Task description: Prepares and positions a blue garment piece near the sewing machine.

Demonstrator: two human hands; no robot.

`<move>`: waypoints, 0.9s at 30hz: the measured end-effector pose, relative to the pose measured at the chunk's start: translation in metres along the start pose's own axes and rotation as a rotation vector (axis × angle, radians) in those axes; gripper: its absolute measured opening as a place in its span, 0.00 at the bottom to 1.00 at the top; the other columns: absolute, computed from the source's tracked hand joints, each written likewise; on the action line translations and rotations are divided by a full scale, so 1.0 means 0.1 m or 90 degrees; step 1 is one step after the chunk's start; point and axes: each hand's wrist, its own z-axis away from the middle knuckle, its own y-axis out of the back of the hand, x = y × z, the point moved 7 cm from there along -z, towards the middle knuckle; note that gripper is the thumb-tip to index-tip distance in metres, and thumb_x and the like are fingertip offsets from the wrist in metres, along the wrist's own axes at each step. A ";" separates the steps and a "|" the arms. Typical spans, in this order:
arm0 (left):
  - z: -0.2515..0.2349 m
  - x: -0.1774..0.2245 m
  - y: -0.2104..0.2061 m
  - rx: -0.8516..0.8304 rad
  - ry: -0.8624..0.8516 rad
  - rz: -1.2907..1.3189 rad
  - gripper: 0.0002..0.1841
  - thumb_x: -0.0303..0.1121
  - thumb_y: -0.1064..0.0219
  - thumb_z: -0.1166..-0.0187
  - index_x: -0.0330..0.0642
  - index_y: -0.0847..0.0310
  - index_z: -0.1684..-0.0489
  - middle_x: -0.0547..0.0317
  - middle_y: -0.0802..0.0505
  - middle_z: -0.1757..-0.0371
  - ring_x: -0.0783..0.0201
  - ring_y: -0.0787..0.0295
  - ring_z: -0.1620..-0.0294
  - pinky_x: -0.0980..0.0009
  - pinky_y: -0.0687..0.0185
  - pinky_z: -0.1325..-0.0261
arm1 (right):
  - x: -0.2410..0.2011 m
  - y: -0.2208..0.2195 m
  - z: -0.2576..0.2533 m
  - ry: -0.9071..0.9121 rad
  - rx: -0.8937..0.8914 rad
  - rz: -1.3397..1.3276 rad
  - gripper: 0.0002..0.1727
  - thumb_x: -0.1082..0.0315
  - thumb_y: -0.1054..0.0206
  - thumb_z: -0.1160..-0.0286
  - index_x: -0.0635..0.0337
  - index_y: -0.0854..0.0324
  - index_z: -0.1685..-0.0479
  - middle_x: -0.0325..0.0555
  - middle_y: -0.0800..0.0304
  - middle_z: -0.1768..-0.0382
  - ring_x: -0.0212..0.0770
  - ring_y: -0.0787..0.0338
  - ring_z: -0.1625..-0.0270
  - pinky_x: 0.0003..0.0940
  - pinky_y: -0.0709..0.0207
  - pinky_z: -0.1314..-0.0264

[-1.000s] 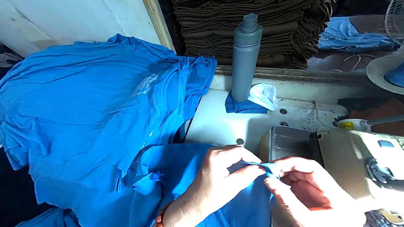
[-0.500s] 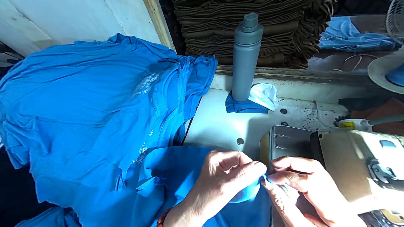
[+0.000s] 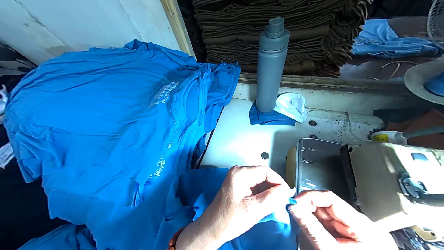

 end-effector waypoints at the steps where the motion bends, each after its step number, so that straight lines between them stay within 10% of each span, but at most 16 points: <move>1: 0.01 0.01 -0.01 0.001 -0.006 -0.004 0.07 0.22 0.35 0.23 0.36 0.10 0.68 0.69 0.09 0.72 0.86 0.16 0.68 0.88 0.20 0.62 | 0.01 0.00 0.00 -0.010 0.006 -0.008 0.03 0.75 0.30 0.24 0.59 0.17 0.57 0.26 0.08 0.67 0.14 0.13 0.65 0.12 0.19 0.61; 13: 0.16 0.13 -0.09 0.046 -0.128 -0.152 0.04 0.24 0.30 0.25 0.34 0.08 0.65 0.60 0.04 0.63 0.77 0.08 0.56 0.82 0.12 0.47 | 0.06 0.03 0.11 -0.050 0.031 -0.043 0.08 0.78 0.28 0.29 0.56 0.18 0.57 0.23 0.11 0.69 0.15 0.15 0.67 0.13 0.19 0.64; 22: 0.09 0.58 0.26 0.144 -0.228 -0.308 0.04 0.23 0.34 0.22 0.37 0.12 0.61 0.69 0.13 0.76 0.84 0.25 0.81 0.90 0.28 0.78 | 0.08 -0.35 0.70 -0.079 -0.151 -0.058 0.07 0.76 0.33 0.22 0.75 0.17 0.58 0.51 0.08 0.68 0.28 0.10 0.64 0.24 0.16 0.58; 25: 0.29 -0.01 0.37 0.131 -0.029 -0.306 0.08 0.27 0.36 0.19 0.38 0.12 0.66 0.66 0.11 0.77 0.80 0.20 0.81 0.84 0.22 0.77 | 0.19 -0.38 0.77 -0.087 -0.137 -0.002 0.05 0.77 0.32 0.24 0.73 0.16 0.58 0.49 0.07 0.69 0.27 0.09 0.67 0.22 0.15 0.60; 27: 0.54 -0.47 0.39 0.076 0.162 -0.264 0.14 0.34 0.41 0.14 0.37 0.09 0.57 0.62 0.05 0.64 0.75 0.09 0.66 0.77 0.12 0.58 | 0.22 -0.38 0.80 -0.064 -0.135 0.037 0.05 0.76 0.32 0.24 0.73 0.17 0.60 0.51 0.08 0.71 0.30 0.09 0.68 0.24 0.16 0.61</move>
